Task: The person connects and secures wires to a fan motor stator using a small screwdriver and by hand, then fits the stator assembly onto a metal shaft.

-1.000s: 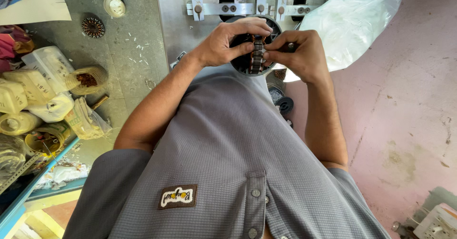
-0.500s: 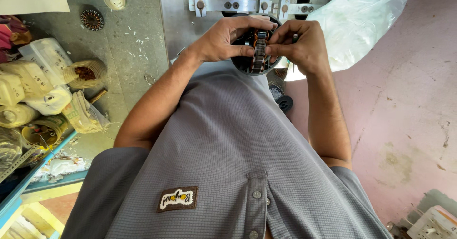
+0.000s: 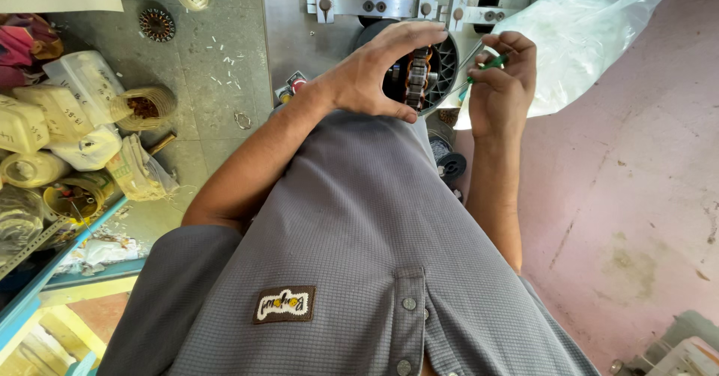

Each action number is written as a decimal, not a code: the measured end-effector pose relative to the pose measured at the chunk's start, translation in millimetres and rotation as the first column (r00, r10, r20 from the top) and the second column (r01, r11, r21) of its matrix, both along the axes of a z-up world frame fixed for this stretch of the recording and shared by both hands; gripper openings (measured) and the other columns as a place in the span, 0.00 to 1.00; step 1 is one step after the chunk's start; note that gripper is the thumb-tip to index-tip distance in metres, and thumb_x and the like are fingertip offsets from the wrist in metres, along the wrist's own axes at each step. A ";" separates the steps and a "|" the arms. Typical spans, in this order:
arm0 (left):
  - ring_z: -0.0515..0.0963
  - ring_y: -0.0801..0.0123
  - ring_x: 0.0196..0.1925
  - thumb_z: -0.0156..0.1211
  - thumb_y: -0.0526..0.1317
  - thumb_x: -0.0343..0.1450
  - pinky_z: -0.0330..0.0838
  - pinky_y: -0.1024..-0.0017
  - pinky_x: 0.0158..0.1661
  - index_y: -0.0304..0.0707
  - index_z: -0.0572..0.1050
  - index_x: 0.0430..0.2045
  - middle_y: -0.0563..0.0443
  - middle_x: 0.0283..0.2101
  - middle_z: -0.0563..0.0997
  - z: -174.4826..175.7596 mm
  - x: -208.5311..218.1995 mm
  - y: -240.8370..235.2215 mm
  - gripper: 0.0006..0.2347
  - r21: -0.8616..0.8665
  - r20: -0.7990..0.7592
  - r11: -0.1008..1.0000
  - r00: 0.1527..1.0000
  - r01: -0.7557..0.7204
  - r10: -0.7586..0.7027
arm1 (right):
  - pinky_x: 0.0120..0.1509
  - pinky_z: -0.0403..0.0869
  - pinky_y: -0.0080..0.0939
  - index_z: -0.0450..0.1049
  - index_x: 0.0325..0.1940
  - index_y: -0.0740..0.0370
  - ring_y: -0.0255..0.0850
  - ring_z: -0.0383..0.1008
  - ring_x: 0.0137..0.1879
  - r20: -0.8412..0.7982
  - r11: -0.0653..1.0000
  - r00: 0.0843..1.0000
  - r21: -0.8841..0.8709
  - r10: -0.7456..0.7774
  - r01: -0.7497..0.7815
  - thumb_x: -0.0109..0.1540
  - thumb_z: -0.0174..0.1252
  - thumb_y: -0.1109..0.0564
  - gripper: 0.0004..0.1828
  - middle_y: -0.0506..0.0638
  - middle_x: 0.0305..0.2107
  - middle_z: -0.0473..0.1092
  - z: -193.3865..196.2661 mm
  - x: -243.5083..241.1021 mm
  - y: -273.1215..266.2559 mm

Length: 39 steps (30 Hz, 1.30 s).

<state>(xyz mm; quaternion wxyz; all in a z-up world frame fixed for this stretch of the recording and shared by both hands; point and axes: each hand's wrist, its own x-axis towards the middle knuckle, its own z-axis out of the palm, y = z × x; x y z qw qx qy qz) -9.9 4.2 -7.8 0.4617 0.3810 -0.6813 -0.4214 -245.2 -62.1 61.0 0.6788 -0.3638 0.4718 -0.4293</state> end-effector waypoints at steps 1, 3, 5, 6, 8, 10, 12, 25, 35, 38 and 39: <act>0.56 0.49 0.79 0.88 0.53 0.57 0.54 0.49 0.78 0.51 0.55 0.74 0.48 0.76 0.59 1.1 -2.6 -0.6 0.52 -0.018 0.017 1.000 1.000 -0.007 0.007 | 0.55 0.77 0.39 0.59 0.59 0.68 0.44 0.74 0.52 0.042 0.996 0.996 0.034 -0.083 0.081 0.58 0.49 0.79 0.26 0.64 0.54 0.66 -1.8 -6.6 1.2; 0.57 0.48 0.79 0.88 0.55 0.55 0.55 0.50 0.77 0.50 0.52 0.75 0.44 0.76 0.58 2.4 -4.9 -0.7 0.55 -0.007 0.069 1.000 0.998 -0.015 0.016 | 0.61 0.78 0.43 0.57 0.60 0.69 0.51 0.76 0.57 0.098 0.976 0.974 0.095 -0.205 0.196 0.61 0.47 0.78 0.24 0.70 0.55 0.66 -2.3 -14.9 4.7; 0.57 0.46 0.78 0.88 0.56 0.54 0.56 0.50 0.76 0.49 0.49 0.75 0.41 0.75 0.58 3.5 -9.5 -0.2 0.57 0.011 0.104 0.999 0.994 -0.031 0.030 | 0.67 0.78 0.47 0.54 0.61 0.71 0.59 0.77 0.60 0.131 0.954 0.951 0.146 -0.279 0.260 0.66 0.47 0.76 0.20 0.75 0.55 0.67 2.0 -18.2 8.6; 0.57 0.45 0.77 0.88 0.55 0.54 0.56 0.50 0.75 0.48 0.48 0.75 0.40 0.74 0.58 4.0 -12.5 0.6 0.58 0.024 0.114 0.999 0.993 -0.042 0.039 | 0.65 0.79 0.50 0.54 0.60 0.70 0.61 0.77 0.59 0.113 0.950 0.952 0.163 -0.286 0.266 0.67 0.47 0.74 0.19 0.75 0.54 0.67 5.6 -18.7 11.3; 0.60 0.46 0.76 0.88 0.55 0.54 0.58 0.51 0.74 0.49 0.46 0.75 0.39 0.73 0.60 3.5 -13.7 0.9 0.58 0.083 0.137 0.995 0.989 -0.061 0.049 | 0.61 0.82 0.54 0.53 0.60 0.68 0.64 0.78 0.57 0.081 0.942 0.953 0.199 -0.290 0.270 0.68 0.46 0.69 0.17 0.74 0.50 0.68 12.4 -16.5 17.8; 0.65 0.51 0.75 0.87 0.54 0.54 0.62 0.55 0.75 0.52 0.46 0.76 0.42 0.73 0.63 1.9 -14.9 2.8 0.58 0.178 0.157 0.981 0.987 -0.073 0.045 | 0.58 0.83 0.53 0.52 0.62 0.69 0.62 0.79 0.53 0.097 0.938 0.950 0.216 -0.295 0.270 0.69 0.48 0.69 0.19 0.73 0.48 0.69 15.4 -11.2 24.8; 0.64 0.51 0.76 0.87 0.52 0.56 0.62 0.54 0.77 0.53 0.44 0.77 0.45 0.72 0.63 0.5 -17.8 7.0 0.58 0.028 0.136 0.995 0.986 -0.100 0.095 | 0.57 0.85 0.53 0.50 0.64 0.69 0.61 0.80 0.51 0.091 0.947 0.956 0.193 -0.278 0.257 0.69 0.49 0.70 0.21 0.72 0.46 0.70 19.2 -6.7 31.1; 0.62 0.49 0.76 0.87 0.50 0.56 0.60 0.55 0.77 0.52 0.53 0.75 0.49 0.72 0.61 12.9 -6.2 8.3 0.53 -0.133 0.170 0.989 0.982 -0.063 0.086 | 0.62 0.82 0.48 0.45 0.71 0.54 0.50 0.82 0.56 -0.397 0.804 0.916 -0.563 -0.059 -0.192 0.76 0.55 0.77 0.33 0.59 0.54 0.66 32.5 21.0 84.7; 0.68 0.60 0.75 0.68 0.36 0.76 0.59 0.60 0.80 0.38 0.65 0.68 0.47 0.69 0.70 -0.3 16.9 -2.1 0.25 0.142 -0.410 0.987 0.912 0.073 -0.008 | 0.58 0.82 0.45 0.44 0.70 0.55 0.50 0.79 0.56 -0.512 0.613 0.851 -0.711 -0.115 -0.345 0.70 0.56 0.79 0.37 0.62 0.55 0.66 24.6 34.6 84.3; 0.70 0.61 0.73 0.65 0.33 0.75 0.60 0.62 0.78 0.32 0.67 0.66 0.44 0.66 0.73 -1.3 15.2 -2.4 0.23 0.202 -0.534 0.979 0.842 0.039 0.076 | 0.58 0.83 0.45 0.45 0.71 0.53 0.50 0.80 0.56 -0.448 0.652 0.888 -0.705 -0.101 -0.281 0.72 0.54 0.78 0.35 0.60 0.56 0.66 24.6 29.5 85.7; 0.71 0.61 0.71 0.64 0.33 0.75 0.61 0.63 0.77 0.31 0.67 0.64 0.43 0.65 0.74 -0.8 14.0 -2.6 0.22 0.229 -0.575 0.973 0.810 0.019 0.119 | 0.57 0.83 0.45 0.45 0.72 0.53 0.50 0.81 0.55 -0.418 0.685 0.901 -0.690 -0.113 -0.234 0.73 0.54 0.77 0.34 0.60 0.54 0.66 23.7 26.3 84.0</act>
